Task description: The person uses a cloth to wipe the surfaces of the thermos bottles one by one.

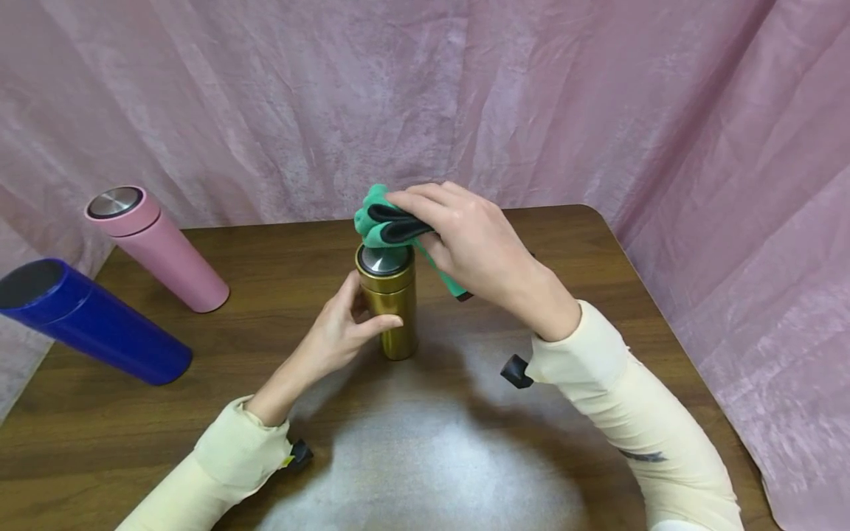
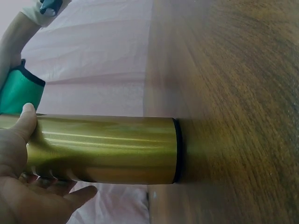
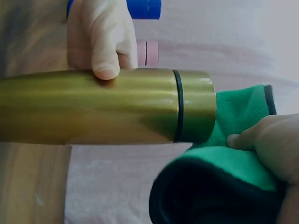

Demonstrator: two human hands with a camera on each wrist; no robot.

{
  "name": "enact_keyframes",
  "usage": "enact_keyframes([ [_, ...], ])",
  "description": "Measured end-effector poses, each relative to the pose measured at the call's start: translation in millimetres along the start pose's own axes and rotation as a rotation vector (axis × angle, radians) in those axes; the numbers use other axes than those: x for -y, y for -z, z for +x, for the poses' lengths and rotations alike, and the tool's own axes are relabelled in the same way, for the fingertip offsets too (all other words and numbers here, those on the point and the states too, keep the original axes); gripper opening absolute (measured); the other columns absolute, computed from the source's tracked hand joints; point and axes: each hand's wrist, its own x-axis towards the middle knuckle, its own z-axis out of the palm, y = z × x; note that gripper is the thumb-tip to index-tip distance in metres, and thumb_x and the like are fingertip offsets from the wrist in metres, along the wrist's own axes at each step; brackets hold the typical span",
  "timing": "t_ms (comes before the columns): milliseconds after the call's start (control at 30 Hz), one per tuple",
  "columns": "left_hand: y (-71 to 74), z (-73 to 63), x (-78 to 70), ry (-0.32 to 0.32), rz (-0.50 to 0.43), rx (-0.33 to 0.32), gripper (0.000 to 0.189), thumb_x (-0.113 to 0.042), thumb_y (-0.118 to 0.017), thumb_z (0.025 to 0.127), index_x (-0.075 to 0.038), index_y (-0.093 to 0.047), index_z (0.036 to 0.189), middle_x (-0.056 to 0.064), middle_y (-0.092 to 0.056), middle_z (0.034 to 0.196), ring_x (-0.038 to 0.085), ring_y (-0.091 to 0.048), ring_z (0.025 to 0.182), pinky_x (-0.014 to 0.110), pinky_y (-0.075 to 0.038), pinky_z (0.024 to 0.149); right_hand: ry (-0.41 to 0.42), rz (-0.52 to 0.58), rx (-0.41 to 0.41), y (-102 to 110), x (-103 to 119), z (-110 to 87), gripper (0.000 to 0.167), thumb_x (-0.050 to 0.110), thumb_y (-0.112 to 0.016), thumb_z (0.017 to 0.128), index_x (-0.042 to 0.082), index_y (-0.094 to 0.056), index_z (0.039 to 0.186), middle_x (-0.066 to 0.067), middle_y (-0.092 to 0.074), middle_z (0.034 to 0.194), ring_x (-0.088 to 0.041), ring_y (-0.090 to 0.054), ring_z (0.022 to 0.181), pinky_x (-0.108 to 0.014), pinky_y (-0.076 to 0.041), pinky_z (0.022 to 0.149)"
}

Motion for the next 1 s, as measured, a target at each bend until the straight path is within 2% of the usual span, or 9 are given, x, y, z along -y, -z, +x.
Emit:
enact_keyframes([
  [133,0.4,-1.0,-0.1,0.002,0.019,-0.008,0.075,-0.014,-0.086,0.086,-0.004,-0.042,0.146,0.012,-0.064,0.129,0.025,-0.063,0.119,0.043,-0.050,0.104,-0.124,0.133,-0.038,-2,-5,-7.6,0.044,-0.008,-0.069,0.093,0.003,-0.067,0.135,-0.011,-0.070,0.128,-0.025,-0.065,0.118,-0.042,-0.051,0.101],
  [300,0.4,-1.3,0.1,-0.005,0.025,-0.016,0.075,-0.015,-0.086,0.087,-0.004,-0.042,0.147,0.013,-0.064,0.129,0.026,-0.063,0.119,0.044,-0.050,0.105,-0.319,0.241,-0.041,-6,-7,-17.6,0.037,-0.001,-0.072,0.094,0.003,-0.069,0.131,-0.011,-0.073,0.120,-0.024,-0.070,0.103,-0.041,-0.054,0.089],
  [400,0.7,-1.7,0.2,-0.003,0.018,-0.014,0.075,-0.014,-0.086,0.087,-0.003,-0.041,0.147,0.014,-0.063,0.130,0.026,-0.062,0.120,0.044,-0.049,0.105,-0.409,0.304,-0.024,-10,-9,-22.7,0.032,0.004,-0.074,0.096,0.003,-0.070,0.127,-0.011,-0.075,0.115,-0.023,-0.070,0.095,-0.034,-0.053,0.082],
  [567,0.9,-2.2,-0.4,0.002,0.006,-0.011,0.075,-0.013,-0.085,0.087,-0.003,-0.041,0.147,0.014,-0.062,0.132,0.027,-0.062,0.122,0.044,-0.049,0.106,-0.507,0.437,0.001,-17,-12,-30.5,0.031,0.007,-0.073,0.097,0.001,-0.069,0.127,-0.011,-0.074,0.115,-0.022,-0.069,0.093,-0.025,-0.055,0.077],
  [767,-0.8,-1.8,-0.7,0.010,0.001,-0.003,0.074,-0.013,-0.085,0.088,-0.003,-0.041,0.147,0.012,-0.060,0.134,0.025,-0.061,0.124,0.039,-0.048,0.107,-0.599,0.551,0.027,-29,-15,-41.8,0.032,0.009,-0.073,0.097,0.002,-0.067,0.128,-0.010,-0.074,0.113,-0.022,-0.072,0.085,-0.031,-0.060,0.071],
  [1000,-1.8,-2.1,-0.6,0.001,-0.008,-0.009,0.075,-0.012,-0.085,0.087,-0.004,-0.041,0.147,0.012,-0.059,0.136,0.025,-0.060,0.126,0.037,-0.048,0.108,-0.674,0.646,0.029,-44,-17,-54.9,0.032,0.008,-0.070,0.099,0.001,-0.064,0.130,-0.015,-0.073,0.109,-0.023,-0.072,0.082,-0.034,-0.061,0.070],
])
